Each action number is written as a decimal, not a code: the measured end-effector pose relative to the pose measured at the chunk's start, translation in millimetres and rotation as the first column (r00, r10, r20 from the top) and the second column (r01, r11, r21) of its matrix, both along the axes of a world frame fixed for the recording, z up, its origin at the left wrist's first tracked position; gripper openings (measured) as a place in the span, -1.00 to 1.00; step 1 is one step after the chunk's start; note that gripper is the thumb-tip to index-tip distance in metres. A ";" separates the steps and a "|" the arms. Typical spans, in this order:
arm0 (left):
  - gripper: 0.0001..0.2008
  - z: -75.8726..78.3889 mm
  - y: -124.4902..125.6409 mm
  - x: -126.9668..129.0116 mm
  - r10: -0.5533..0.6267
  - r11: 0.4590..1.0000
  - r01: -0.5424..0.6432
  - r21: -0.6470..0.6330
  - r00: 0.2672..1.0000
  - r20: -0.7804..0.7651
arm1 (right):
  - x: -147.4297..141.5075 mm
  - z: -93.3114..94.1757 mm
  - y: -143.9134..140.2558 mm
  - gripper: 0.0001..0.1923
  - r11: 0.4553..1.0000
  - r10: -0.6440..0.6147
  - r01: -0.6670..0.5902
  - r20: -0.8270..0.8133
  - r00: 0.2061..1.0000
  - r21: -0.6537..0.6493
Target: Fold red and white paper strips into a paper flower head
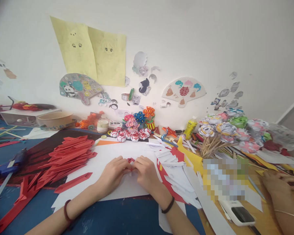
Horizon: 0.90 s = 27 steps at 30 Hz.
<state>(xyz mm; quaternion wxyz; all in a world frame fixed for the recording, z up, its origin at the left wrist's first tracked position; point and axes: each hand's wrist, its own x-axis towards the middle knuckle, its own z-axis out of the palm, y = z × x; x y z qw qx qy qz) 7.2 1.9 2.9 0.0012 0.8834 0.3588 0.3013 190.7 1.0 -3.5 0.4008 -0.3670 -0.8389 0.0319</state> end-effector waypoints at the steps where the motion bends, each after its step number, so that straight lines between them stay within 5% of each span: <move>1: -0.87 1.9 -0.1 0.4 0.026 0.999 -0.026 -0.022 0.999 0.025 | -0.2 -0.1 0.3 -0.76 0.999 -0.021 0.021 -0.015 1.000 -0.028; 7: -0.88 -1.0 2.8 4.1 0.103 0.993 -0.103 0.061 0.995 0.002 | -1.9 0.7 1.3 -0.72 0.982 -0.114 0.099 -0.091 0.989 -0.158; 13: -0.82 -1.3 1.5 9.3 0.143 0.986 -0.145 0.087 0.989 0.024 | -5.5 1.0 4.9 -0.74 0.962 -0.082 0.015 -0.236 0.968 -0.274; 23: -0.87 0.4 -2.1 7.6 0.190 0.982 -0.191 0.000 0.978 0.083 | -5.7 1.7 1.9 -0.83 0.974 -0.178 0.141 -0.213 0.961 -0.176; 27: -0.86 3.3 -3.1 7.9 0.154 0.985 -0.141 -0.096 0.978 0.140 | -6.1 7.5 0.1 -0.84 0.976 -0.107 0.045 -0.288 0.951 -0.215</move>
